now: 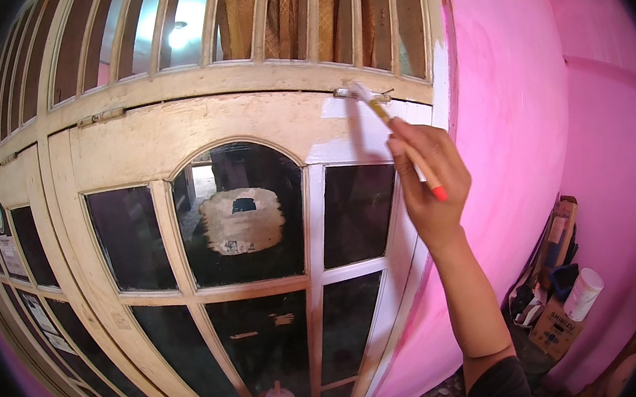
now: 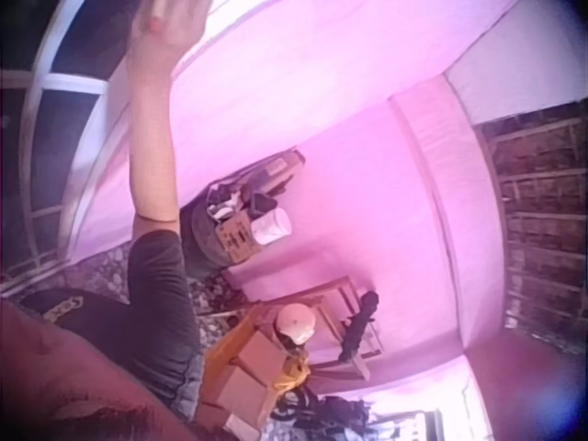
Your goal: The person paints the wooden frame of a glass door using a brush and white paint from a bottle.
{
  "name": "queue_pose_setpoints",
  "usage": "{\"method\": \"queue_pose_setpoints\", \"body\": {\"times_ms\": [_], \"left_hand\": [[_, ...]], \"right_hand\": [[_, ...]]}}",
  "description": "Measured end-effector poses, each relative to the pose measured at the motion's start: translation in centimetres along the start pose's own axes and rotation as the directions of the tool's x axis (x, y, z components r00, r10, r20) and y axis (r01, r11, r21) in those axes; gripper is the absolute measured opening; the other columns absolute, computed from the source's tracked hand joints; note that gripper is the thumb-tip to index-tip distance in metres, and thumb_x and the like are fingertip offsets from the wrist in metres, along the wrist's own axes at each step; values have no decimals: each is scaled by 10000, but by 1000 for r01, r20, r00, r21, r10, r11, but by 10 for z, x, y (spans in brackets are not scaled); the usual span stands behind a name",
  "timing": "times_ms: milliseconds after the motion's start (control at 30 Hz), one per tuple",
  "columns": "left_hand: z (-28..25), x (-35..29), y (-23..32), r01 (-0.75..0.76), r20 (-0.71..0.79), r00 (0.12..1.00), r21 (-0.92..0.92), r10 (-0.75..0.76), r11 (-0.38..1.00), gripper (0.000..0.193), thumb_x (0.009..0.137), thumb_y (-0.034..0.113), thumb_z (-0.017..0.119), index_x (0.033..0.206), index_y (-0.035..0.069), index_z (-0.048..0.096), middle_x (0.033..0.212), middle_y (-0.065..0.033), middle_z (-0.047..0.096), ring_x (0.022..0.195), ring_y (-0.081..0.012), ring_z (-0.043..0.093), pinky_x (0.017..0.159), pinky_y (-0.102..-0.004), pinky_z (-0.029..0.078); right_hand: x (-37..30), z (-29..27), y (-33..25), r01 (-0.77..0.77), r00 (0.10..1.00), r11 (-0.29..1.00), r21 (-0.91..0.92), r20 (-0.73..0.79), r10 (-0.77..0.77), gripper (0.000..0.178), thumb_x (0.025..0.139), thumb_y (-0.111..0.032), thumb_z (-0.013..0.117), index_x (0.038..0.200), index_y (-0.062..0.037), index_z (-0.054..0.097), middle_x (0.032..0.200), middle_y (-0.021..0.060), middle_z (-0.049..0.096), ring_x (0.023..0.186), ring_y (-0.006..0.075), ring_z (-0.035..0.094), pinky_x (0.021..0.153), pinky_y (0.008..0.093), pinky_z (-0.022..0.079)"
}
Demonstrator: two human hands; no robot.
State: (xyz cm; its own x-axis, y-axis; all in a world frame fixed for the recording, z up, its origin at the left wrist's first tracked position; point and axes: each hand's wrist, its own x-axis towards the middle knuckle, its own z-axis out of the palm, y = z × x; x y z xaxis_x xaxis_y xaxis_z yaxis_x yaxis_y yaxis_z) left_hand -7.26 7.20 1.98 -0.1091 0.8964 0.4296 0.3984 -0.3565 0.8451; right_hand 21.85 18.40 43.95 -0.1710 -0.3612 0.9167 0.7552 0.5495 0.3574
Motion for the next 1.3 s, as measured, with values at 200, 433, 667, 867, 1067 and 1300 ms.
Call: {"method": "queue_pose_setpoints", "body": {"times_ms": [200, 433, 667, 867, 1067, 1300], "left_hand": [[1, -2, -3, 30, 5, 1000, -3, -30, 1000, 658, 788, 188, 920, 1323, -36, 607, 1177, -165, 710, 1085, -236, 693, 952, -361, 553], [-5, 0, 9, 9, 17, 1000, 24, -9, 1000, 696, 785, 193, 924, 1350, -42, 592, 1205, -173, 707, 1101, -249, 693, 965, -374, 556], [4, -1, 7, 72, 31, 997, -71, -70, 995, 707, 790, 184, 924, 1363, -45, 580, 1237, -168, 695, 1123, -252, 685, 978, -376, 554], [5, 0, -2, 7, 23, 1000, -2, -7, 1000, 719, 790, 171, 925, 1373, -53, 569, 1235, -159, 697, 1125, -233, 681, 980, -368, 554], [10, 0, -9, -16, 1, 1000, -15, 16, 1000, 689, 786, 154, 926, 1345, -64, 586, 1207, -149, 708, 1100, -222, 688, 966, -362, 559], [4, 1, -3, -34, -18, 999, 5, 34, 999, 673, 775, 195, 932, 1319, -45, 617, 1165, -165, 725, 1058, -238, 709, 931, -370, 569]], "right_hand": [[-9, 7, 8, -25, 998, 998, 53, 67, 21, 383, 862, 35, 788, 1230, -54, 738, 1047, 133, 698, 896, 264, 722, 751, 345, 580], [-11, -5, 13, 17, 999, 1000, 18, 41, -18, 370, 866, 17, 790, 1225, -50, 730, 1056, 135, 693, 893, 266, 718, 706, 337, 595], [-20, -5, 25, 19, 993, 999, 34, 112, -23, 320, 878, 0, 780, 1190, -51, 729, 1063, 119, 693, 882, 265, 715, 719, 359, 589], [-19, -14, 16, -1, 999, 1000, 16, 52, 0, 352, 865, 18, 789, 1204, -58, 734, 1045, 140, 692, 877, 274, 717, 714, 351, 587], [-17, -3, 16, 62, 994, 995, 78, 87, -69, 364, 850, 3, 800, 1205, -56, 738, 1039, 134, 691, 870, 281, 712, 709, 356, 588], [-23, -20, 25, -36, 996, 999, -38, 79, 39, 341, 861, 17, 796, 1192, -44, 737, 1039, 144, 687, 877, 272, 720, 708, 360, 587]]}}
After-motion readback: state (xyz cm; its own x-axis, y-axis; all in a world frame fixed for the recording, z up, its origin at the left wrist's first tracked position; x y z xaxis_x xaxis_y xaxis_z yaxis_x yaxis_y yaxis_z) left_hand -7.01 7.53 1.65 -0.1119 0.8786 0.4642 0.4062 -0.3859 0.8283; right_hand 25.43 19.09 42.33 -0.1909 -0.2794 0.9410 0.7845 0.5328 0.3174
